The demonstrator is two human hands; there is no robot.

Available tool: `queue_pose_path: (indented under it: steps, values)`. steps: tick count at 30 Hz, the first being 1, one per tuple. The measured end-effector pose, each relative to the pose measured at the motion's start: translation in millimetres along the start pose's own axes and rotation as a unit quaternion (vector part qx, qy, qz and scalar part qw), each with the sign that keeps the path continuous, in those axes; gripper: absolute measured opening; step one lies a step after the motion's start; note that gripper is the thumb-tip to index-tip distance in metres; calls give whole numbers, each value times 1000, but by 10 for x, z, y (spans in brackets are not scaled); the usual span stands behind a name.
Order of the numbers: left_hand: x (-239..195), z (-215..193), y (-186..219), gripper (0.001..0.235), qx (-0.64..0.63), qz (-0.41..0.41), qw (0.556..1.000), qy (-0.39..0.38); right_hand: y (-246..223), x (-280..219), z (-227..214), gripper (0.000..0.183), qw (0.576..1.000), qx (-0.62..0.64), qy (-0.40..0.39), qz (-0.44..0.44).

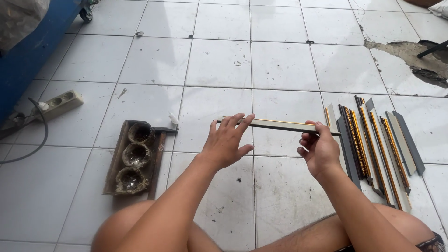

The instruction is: Assembling picture frame pieces by applying glue to the mitered joints and pressing them together.

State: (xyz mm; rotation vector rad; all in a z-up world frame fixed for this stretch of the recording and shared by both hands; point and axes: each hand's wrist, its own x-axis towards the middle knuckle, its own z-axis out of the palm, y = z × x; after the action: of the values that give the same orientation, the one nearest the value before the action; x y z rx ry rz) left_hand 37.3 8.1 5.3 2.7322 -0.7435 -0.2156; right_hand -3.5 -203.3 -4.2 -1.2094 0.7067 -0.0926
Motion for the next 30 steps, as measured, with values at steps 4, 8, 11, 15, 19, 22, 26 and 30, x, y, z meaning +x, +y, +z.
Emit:
queue_pose_path:
  steps: [4,8,11,15,19,22,26,30]
  values:
    - [-61,-53,12,66,-34,-58,997,-32,147,-85,113,30,1000,-20,-8,15]
    - [24,338,-199,69,-12,-92,983,-156,374,-271,351,33,990,9,-83,112]
    - [26,513,-300,55,-5,-110,963,-246,550,-316,448,39,975,-44,-152,158]
    - [-46,441,-293,42,-17,-118,937,-327,658,-327,477,51,938,-200,-223,174]
    - [-87,231,-187,47,-47,-112,941,-316,821,-184,420,68,821,-521,-235,-9]
    - [-85,197,-155,53,-53,-96,950,-293,709,-306,476,78,773,-587,-230,-68]
    - [-142,17,-41,53,-88,-129,949,-274,615,-273,377,68,715,-669,-169,-116]
    - [-149,-31,5,50,-110,-146,950,-252,81,-345,250,54,743,-642,-141,-126]
